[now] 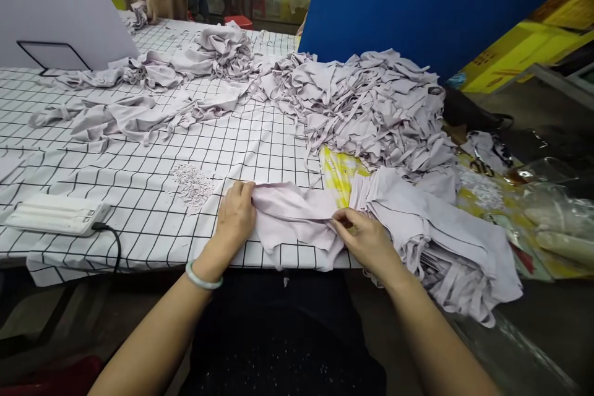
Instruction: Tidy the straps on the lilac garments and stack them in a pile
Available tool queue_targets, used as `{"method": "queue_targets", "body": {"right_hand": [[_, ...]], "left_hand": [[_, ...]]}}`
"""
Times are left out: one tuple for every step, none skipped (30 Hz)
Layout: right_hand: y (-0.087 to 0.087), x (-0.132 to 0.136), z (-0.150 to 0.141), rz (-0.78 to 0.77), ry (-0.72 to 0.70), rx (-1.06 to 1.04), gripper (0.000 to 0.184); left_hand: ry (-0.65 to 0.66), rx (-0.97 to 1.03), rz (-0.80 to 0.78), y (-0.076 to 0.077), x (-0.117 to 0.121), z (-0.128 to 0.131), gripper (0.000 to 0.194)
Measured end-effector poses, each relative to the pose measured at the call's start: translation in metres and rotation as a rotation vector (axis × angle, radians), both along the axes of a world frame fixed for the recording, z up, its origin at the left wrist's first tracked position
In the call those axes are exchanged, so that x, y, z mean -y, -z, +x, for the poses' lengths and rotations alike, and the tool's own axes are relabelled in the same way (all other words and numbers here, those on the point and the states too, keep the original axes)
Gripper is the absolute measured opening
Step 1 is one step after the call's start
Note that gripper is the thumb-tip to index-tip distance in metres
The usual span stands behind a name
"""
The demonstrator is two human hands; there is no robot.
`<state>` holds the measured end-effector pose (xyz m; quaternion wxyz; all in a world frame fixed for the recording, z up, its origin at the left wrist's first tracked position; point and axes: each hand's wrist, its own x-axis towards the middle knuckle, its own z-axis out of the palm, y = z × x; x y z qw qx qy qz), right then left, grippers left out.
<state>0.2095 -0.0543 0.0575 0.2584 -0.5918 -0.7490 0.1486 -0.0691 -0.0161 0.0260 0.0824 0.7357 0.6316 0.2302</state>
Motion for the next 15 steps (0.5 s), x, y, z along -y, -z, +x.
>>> {"method": "queue_targets", "body": {"right_hand": [[0.001,0.003,0.005,0.005,0.033,0.008,0.008],[0.003,0.005,0.009,0.044,0.094,0.027,0.007],[0.005,0.007,0.011,0.096,0.159,0.057,0.006],[0.008,0.01,0.014,0.138,0.198,0.097,0.006],[0.011,0.013,0.016,0.154,0.203,0.145,0.007],[0.014,0.016,0.017,0.14,0.175,0.195,0.008],[0.017,0.02,0.019,0.108,0.131,0.243,0.009],[0.019,0.024,0.02,0.066,0.09,0.282,0.011],[0.019,0.028,0.022,0.026,0.065,0.31,0.012],[0.018,0.032,0.023,-0.011,0.053,0.322,0.013],[0.016,0.034,0.025,-0.052,0.034,0.313,0.013],[0.012,0.036,0.026,-0.099,-0.002,0.281,0.011],[0.008,0.036,0.027,-0.15,-0.046,0.231,0.008],[0.005,0.034,0.027,-0.192,-0.087,0.174,0.003],[0.003,0.03,0.025,-0.214,-0.106,0.118,0.006]], "left_hand": [[0.011,0.038,0.023,-0.001,0.0,-0.004,0.045],[0.014,0.072,0.058,-0.004,0.001,-0.008,0.045],[0.01,0.096,0.098,-0.007,0.003,-0.012,0.044],[0.002,0.103,0.136,-0.01,0.006,-0.017,0.044],[-0.006,0.096,0.162,-0.013,0.011,-0.022,0.044],[-0.012,0.079,0.17,-0.015,0.016,-0.027,0.044],[-0.016,0.06,0.157,-0.016,0.023,-0.031,0.044],[-0.023,0.045,0.127,-0.017,0.029,-0.036,0.042],[-0.036,0.039,0.085,-0.017,0.036,-0.041,0.039],[-0.045,0.044,0.034,-0.018,0.043,-0.047,0.036],[-0.03,0.056,-0.032,-0.02,0.048,-0.052,0.032],[0.02,0.072,-0.11,-0.023,0.053,-0.058,0.029],[0.092,0.087,-0.184,-0.028,0.056,-0.064,0.027],[0.168,0.093,-0.231,-0.033,0.058,-0.068,0.027],[0.233,0.084,-0.24,-0.037,0.057,-0.069,0.028]]}}
